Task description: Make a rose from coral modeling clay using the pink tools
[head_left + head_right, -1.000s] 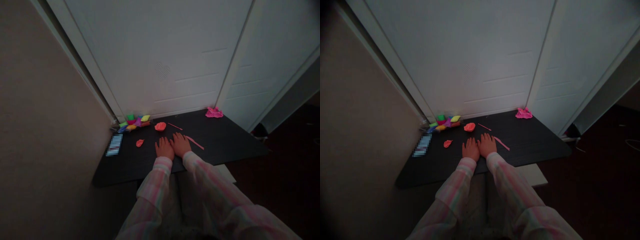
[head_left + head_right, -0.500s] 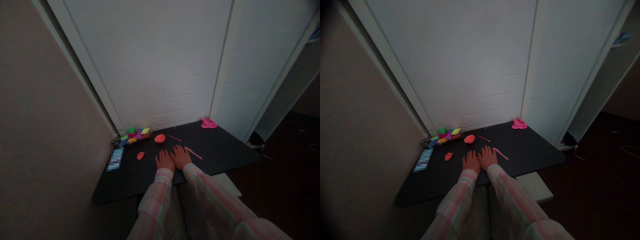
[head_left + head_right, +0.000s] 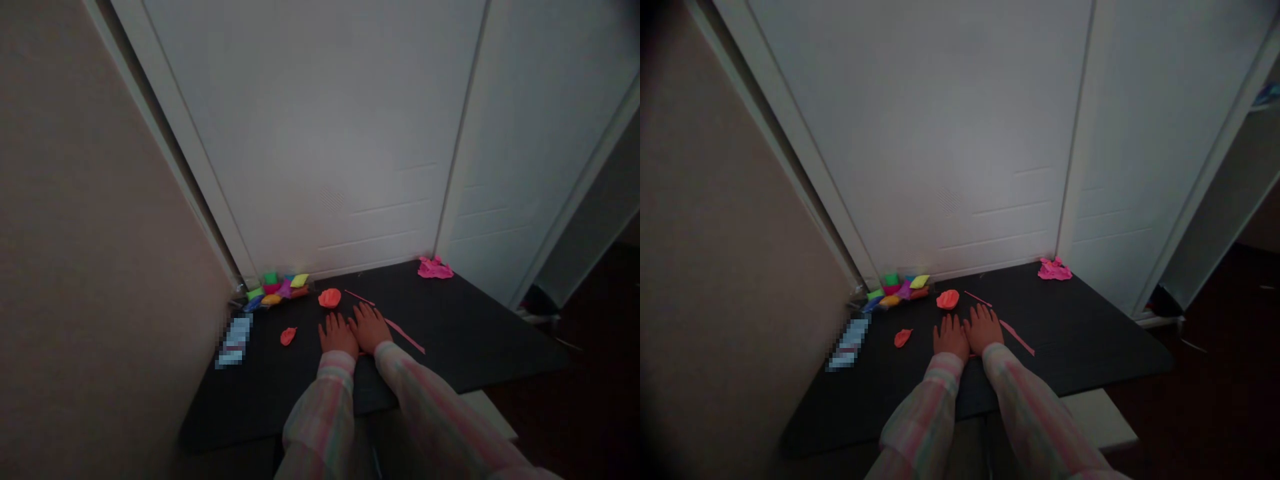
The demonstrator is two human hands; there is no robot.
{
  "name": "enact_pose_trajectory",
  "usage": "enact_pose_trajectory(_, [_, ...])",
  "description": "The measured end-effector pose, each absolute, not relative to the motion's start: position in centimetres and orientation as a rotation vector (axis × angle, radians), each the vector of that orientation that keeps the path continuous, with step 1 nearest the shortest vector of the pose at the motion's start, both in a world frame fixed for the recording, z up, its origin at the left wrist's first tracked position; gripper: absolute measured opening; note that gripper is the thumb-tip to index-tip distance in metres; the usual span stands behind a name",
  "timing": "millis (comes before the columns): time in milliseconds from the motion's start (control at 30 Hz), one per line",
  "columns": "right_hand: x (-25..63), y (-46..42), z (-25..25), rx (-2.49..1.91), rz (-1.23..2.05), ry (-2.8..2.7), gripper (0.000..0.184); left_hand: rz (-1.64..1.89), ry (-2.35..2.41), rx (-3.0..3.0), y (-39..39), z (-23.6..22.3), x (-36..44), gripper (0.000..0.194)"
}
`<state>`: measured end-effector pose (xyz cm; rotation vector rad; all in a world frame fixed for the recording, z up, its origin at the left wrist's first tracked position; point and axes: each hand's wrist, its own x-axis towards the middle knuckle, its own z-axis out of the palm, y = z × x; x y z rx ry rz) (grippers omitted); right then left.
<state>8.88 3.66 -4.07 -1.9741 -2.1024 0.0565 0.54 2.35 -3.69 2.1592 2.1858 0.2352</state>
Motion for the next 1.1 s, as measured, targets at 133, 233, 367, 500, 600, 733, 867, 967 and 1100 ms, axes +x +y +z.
enact_pose_trajectory(133, [8.9,3.3,-4.0,-1.994,0.073,-2.108,0.050,0.189,2.194,2.155,2.1,-3.8,0.5,0.047])
enact_pose_trajectory(233, [8.8,2.8,-3.8,-2.003,0.069,-2.117,0.049,0.196,2.199,2.156,1.7,-3.8,0.5,0.047])
enact_pose_trajectory(367, [8.8,1.8,-3.6,-2.015,0.053,-2.133,0.049,0.222,2.203,2.163,0.8,-3.8,0.5,0.047])
enact_pose_trajectory(500, [9.0,0.6,-3.5,-2.034,0.050,-2.142,0.049,0.228,2.220,2.154,-0.4,-3.8,0.6,0.047])
enact_pose_trajectory(600, [9.1,-0.3,-3.6,-2.044,0.064,-2.155,0.048,0.214,2.227,2.150,-1.2,-4.0,0.7,0.047])
enact_pose_trajectory(733, [9.2,-1.0,-4.0,-2.064,0.082,-2.158,0.049,0.190,2.229,2.149,-1.9,-4.5,0.7,0.047])
enact_pose_trajectory(867, [9.2,-0.6,-4.2,-2.068,0.077,-2.151,0.050,0.191,2.227,2.154,-1.7,-4.5,0.6,0.047])
enact_pose_trajectory(967, [9.2,0.4,-4.1,-2.057,0.065,-2.145,0.050,0.203,2.226,2.163,-0.8,-4.2,0.5,0.047])
enact_pose_trajectory(1100, [9.1,2.2,-4.1,-2.047,0.058,-2.133,0.050,0.206,2.237,2.161,0.8,-4.0,0.5,0.047])
